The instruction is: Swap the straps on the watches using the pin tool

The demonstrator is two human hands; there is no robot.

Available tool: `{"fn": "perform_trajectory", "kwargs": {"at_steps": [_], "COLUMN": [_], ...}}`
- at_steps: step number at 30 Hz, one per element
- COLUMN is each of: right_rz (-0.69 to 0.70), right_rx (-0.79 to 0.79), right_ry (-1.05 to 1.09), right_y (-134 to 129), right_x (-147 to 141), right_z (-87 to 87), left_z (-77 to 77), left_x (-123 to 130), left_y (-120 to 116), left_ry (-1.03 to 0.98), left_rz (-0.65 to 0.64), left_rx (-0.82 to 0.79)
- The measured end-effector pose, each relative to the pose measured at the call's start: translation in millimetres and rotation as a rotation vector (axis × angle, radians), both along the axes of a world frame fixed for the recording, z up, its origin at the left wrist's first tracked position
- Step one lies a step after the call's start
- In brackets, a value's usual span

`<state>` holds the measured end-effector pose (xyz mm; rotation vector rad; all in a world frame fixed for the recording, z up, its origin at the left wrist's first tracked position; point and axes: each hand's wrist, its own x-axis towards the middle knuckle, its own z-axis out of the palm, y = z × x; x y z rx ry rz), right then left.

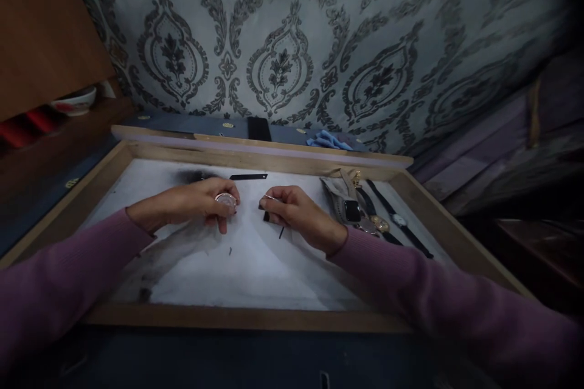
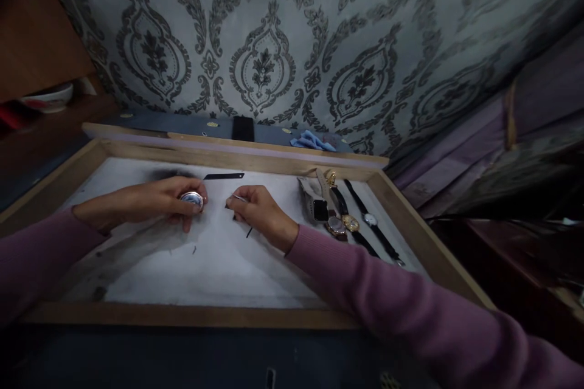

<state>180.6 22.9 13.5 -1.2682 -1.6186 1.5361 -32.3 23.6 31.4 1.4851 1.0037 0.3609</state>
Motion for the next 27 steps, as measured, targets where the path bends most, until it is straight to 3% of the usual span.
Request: {"fn": "perform_trajectory", "kwargs": {"at_steps": [7,18,27], "right_rz": [0.198,0.166,0.085], "right_rx": [0.143,0.332,0.392], "right_ry": [-0.253,-0.448,-0.532], "right_y": [10,-6,-18], "right_x": [-29,-47,-51], "right_z": [-4.2,-8.7,-15.3], "left_z": [2.0,12.2,10.0], "left_x": [-14,-18,-16], "left_y": [9,7,6], "left_ry": [0.262,0.421,0.652], "left_rz": [0.002,-0.034,-0.084], "left_rx": [0.121,0.132,0.435]}}
